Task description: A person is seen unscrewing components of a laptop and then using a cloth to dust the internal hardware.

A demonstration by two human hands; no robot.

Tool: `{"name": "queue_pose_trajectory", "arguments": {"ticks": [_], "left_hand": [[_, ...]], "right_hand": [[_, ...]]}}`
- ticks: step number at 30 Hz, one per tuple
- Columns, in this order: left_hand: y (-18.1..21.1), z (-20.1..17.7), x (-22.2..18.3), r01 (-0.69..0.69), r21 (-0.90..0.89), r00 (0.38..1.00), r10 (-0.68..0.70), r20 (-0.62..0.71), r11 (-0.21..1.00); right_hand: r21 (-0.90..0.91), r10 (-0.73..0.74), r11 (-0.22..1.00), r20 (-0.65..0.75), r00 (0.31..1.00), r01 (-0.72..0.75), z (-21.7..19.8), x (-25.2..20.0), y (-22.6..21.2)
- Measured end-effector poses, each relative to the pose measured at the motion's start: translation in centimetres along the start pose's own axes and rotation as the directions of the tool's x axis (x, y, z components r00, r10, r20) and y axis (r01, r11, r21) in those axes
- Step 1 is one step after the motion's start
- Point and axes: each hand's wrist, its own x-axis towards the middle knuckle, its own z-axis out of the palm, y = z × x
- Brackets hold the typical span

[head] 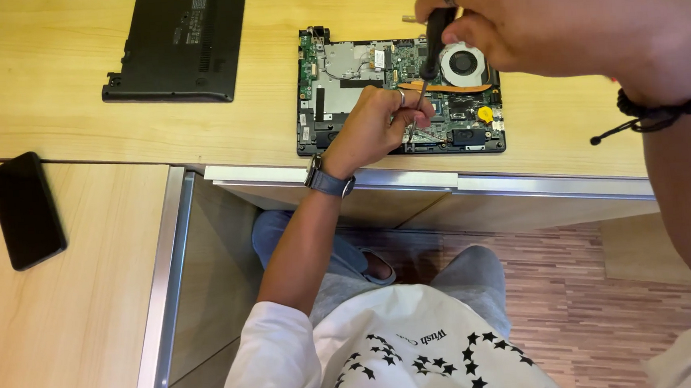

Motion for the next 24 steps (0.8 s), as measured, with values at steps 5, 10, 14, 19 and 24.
{"name": "queue_pose_trajectory", "arguments": {"ticks": [5,10,14,19,24], "left_hand": [[1.0,0.3,0.2,0.041,-0.086,0.999,-0.038,0.034,0.995],[0.6,0.9,0.7,-0.035,-0.085,0.999,0.032,-0.04,0.996],[1.1,0.8,0.4,0.003,-0.093,1.0,-0.001,0.022,0.996],[1.3,1.6,0.3,-0.089,-0.097,0.98,0.07,-0.185,0.991],[0.2,2.0,0.4,-0.066,-0.149,0.985,0.041,-0.168,0.987]], "right_hand": [[-0.126,0.101,0.989,0.173,0.98,-0.079,-0.7,0.0,-0.7],[-0.043,0.094,0.995,0.014,0.995,-0.093,0.2,-0.5,0.1],[0.004,0.082,0.996,0.169,0.982,-0.084,-1.6,-0.6,-0.4],[-0.179,0.165,0.973,0.092,0.982,-0.147,0.1,-1.0,-0.5],[0.102,0.142,0.982,0.159,0.977,-0.16,-2.1,-0.7,-0.7]]}}
